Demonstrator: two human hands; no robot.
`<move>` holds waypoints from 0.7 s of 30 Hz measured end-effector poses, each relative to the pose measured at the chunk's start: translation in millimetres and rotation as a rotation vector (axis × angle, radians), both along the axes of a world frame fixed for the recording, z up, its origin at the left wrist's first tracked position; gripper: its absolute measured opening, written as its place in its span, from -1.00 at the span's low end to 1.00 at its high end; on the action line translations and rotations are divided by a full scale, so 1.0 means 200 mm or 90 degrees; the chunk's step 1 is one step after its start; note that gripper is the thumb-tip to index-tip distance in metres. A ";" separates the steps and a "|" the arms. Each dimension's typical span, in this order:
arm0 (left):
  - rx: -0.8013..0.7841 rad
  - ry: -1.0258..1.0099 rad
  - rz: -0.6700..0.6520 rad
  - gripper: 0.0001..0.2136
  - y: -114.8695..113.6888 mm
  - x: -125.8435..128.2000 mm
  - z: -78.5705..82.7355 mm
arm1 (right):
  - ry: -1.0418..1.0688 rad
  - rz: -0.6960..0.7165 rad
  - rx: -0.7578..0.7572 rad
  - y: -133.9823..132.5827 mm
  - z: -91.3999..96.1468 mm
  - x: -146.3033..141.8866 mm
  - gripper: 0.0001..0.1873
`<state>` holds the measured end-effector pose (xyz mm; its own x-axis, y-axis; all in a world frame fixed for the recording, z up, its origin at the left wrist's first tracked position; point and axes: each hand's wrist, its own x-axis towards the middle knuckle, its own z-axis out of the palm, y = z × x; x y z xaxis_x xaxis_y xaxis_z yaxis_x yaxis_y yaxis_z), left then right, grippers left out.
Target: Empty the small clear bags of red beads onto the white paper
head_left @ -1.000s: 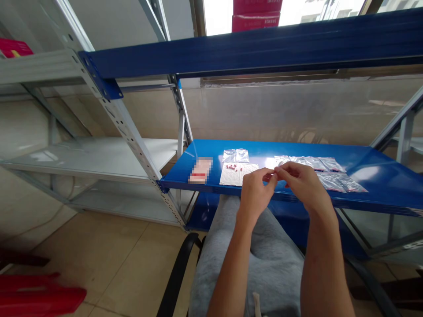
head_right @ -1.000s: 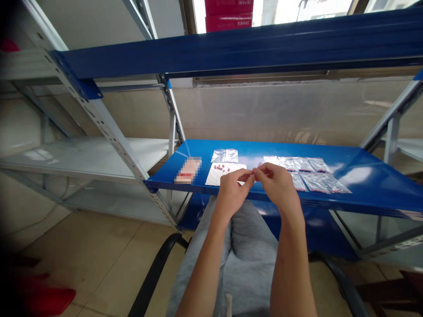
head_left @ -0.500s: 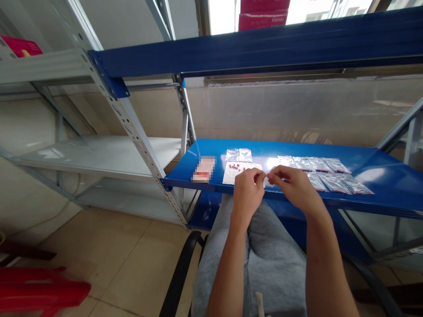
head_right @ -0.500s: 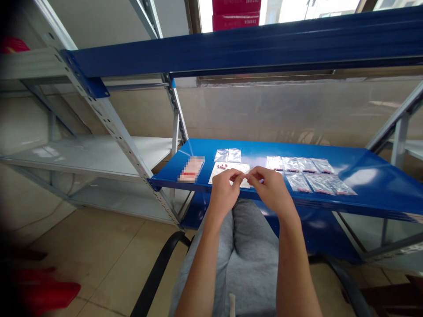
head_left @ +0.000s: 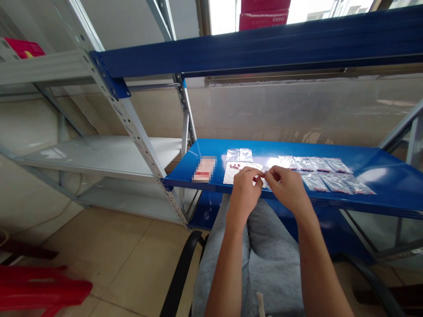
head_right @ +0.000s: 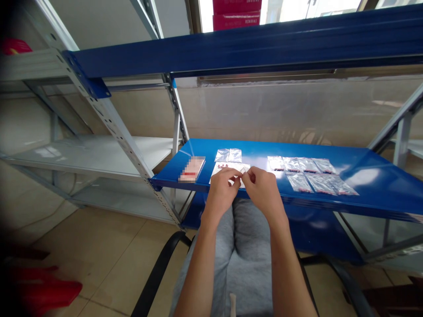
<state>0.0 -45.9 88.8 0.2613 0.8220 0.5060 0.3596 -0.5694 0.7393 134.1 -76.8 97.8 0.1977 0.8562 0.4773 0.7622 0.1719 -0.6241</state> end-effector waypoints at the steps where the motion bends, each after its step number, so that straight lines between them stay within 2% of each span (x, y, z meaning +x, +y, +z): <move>1: -0.027 -0.012 -0.007 -0.78 0.00 0.00 0.00 | 0.014 0.030 -0.008 0.00 0.01 0.00 -0.64; 5: -0.107 -0.086 -0.016 -0.87 0.02 -0.02 -0.01 | 0.141 0.190 -0.071 0.00 0.01 0.05 -0.56; 7: -0.139 -0.139 -0.002 -0.88 0.04 -0.05 -0.03 | 0.228 0.153 -0.066 0.02 -0.02 0.09 -0.55; 10: -0.199 -0.242 -0.011 -0.82 0.07 -0.08 -0.06 | 0.353 0.015 -0.071 0.06 -0.09 0.15 -0.56; 11: -0.211 -0.269 -0.019 -0.80 0.09 -0.09 -0.07 | 0.408 0.022 -0.100 0.06 -0.11 0.17 -0.54; 12: -0.219 -0.289 -0.024 -0.78 0.10 -0.10 -0.08 | 0.469 0.068 -0.143 0.07 -0.13 0.18 -0.51; 14: -0.225 -0.305 -0.020 -0.76 0.12 -0.11 -0.09 | 0.581 0.213 -0.222 0.06 -0.15 0.18 -0.47; 16: -0.233 -0.305 -0.015 -0.75 0.13 -0.12 -0.10 | 0.632 0.314 -0.256 0.06 -0.16 0.16 -0.45; 18: -0.247 -0.296 -0.024 -0.74 0.14 -0.14 -0.11 | 0.634 0.334 -0.252 0.06 -0.16 0.15 -0.45; 21: -0.268 -0.273 -0.055 -0.75 0.14 -0.18 -0.12 | 0.640 0.291 -0.227 0.10 -0.19 0.14 -0.49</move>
<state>-35.5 -18.0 65.1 0.1807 0.9592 0.2173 -0.0543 -0.2109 0.9760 161.8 -57.8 59.6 -0.0115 0.9999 -0.0032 -0.1928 -0.0053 -0.9812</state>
